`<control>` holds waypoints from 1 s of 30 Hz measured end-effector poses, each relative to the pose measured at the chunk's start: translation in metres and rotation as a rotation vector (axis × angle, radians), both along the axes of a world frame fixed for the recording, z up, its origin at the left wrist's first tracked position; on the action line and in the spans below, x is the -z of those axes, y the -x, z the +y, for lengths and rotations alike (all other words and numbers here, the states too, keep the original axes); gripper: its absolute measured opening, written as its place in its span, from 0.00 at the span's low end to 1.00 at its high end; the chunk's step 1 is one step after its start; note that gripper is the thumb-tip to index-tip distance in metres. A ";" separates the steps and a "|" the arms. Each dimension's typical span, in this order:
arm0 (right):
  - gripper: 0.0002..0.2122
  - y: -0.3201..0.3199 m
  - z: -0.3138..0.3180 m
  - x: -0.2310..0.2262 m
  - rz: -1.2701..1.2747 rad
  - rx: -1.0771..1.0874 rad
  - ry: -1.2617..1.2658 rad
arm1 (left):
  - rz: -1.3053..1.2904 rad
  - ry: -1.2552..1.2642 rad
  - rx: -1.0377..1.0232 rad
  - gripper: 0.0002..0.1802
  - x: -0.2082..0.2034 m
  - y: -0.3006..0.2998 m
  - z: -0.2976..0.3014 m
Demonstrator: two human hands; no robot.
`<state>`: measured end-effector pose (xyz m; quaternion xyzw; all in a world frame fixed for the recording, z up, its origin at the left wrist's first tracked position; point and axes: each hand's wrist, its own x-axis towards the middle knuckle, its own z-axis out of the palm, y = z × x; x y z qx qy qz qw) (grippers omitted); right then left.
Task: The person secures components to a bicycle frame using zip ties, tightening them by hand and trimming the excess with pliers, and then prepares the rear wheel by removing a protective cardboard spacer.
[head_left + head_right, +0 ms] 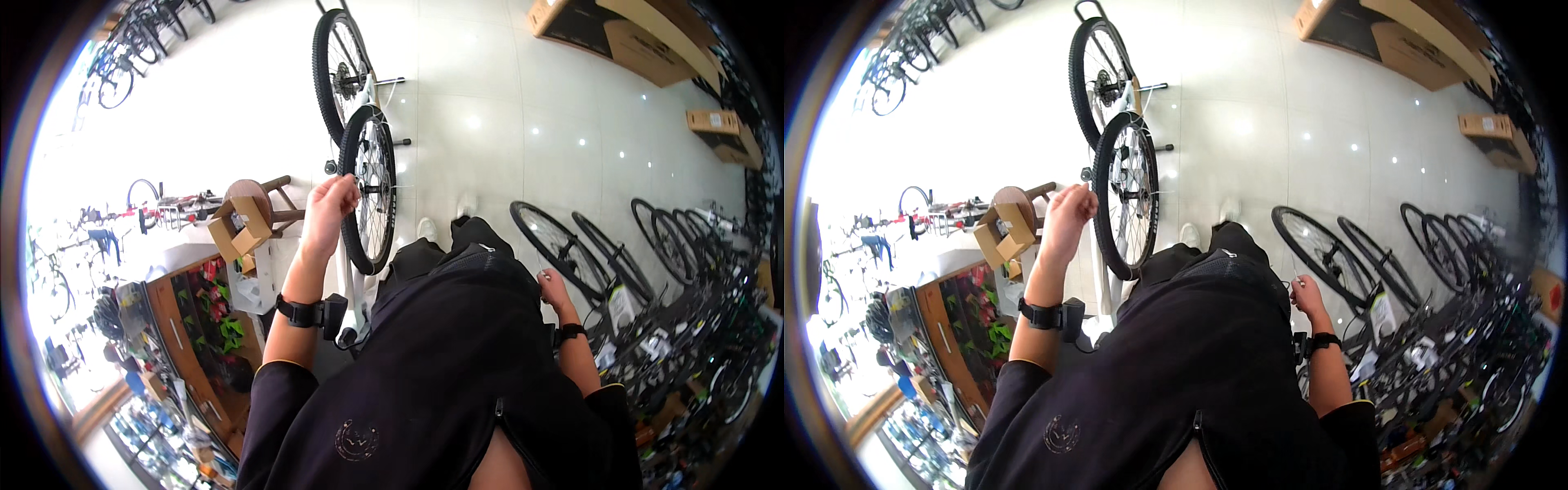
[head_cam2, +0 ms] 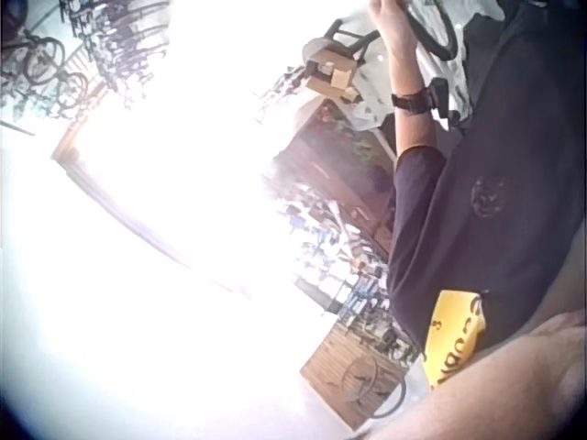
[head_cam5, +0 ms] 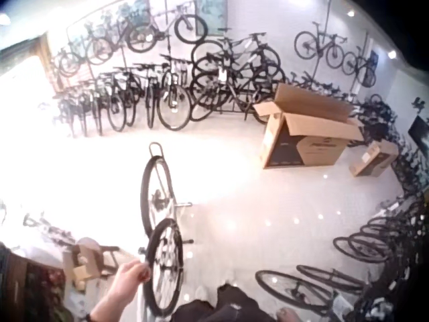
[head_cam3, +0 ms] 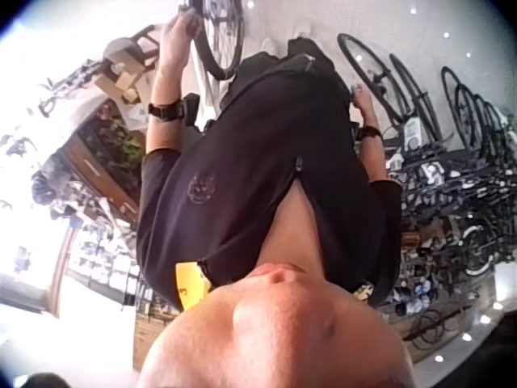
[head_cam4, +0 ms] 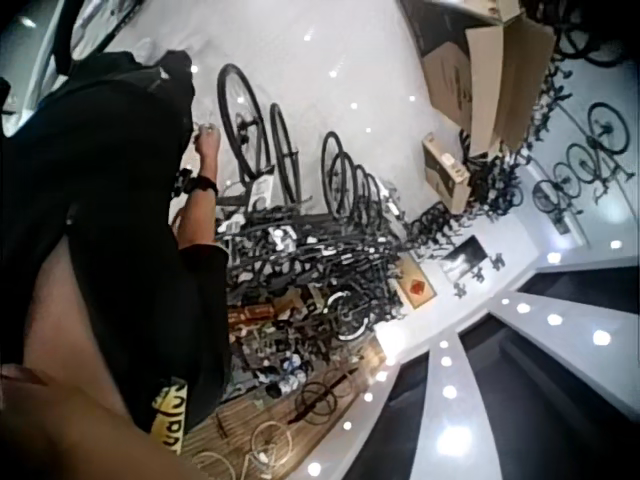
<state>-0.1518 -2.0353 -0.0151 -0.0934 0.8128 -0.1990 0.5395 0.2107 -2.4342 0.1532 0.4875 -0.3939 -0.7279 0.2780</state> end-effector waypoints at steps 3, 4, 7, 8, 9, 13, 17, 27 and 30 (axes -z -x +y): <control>0.10 0.050 -0.080 0.007 0.040 -0.156 0.062 | -0.156 0.041 0.100 0.12 0.028 0.007 -0.018; 0.10 0.072 -0.103 0.019 0.047 -0.177 0.103 | -0.179 0.005 0.094 0.12 0.038 0.013 -0.025; 0.12 0.127 -0.218 0.027 0.095 -0.398 0.124 | -0.206 -0.117 0.043 0.10 0.076 0.022 -0.047; 0.13 0.147 -0.257 0.034 0.115 -0.466 0.130 | -0.205 -0.154 0.010 0.10 0.093 0.029 -0.056; 0.13 0.160 -0.299 0.037 0.094 -0.521 0.130 | -0.237 -0.161 -0.013 0.10 0.112 0.035 -0.065; 0.12 0.193 -0.465 0.048 0.102 -0.765 0.138 | -0.289 -0.291 -0.199 0.10 0.179 0.081 -0.102; 0.12 0.182 -0.595 0.040 0.132 -0.993 0.213 | -0.255 -0.353 -0.441 0.10 0.234 0.121 -0.143; 0.15 0.083 -0.752 0.135 0.080 -1.362 0.199 | -0.597 -0.301 -1.257 0.15 0.497 0.189 -0.238; 0.16 0.063 -0.762 0.182 0.066 -1.436 0.188 | -0.580 -0.132 -1.314 0.12 0.523 0.192 -0.246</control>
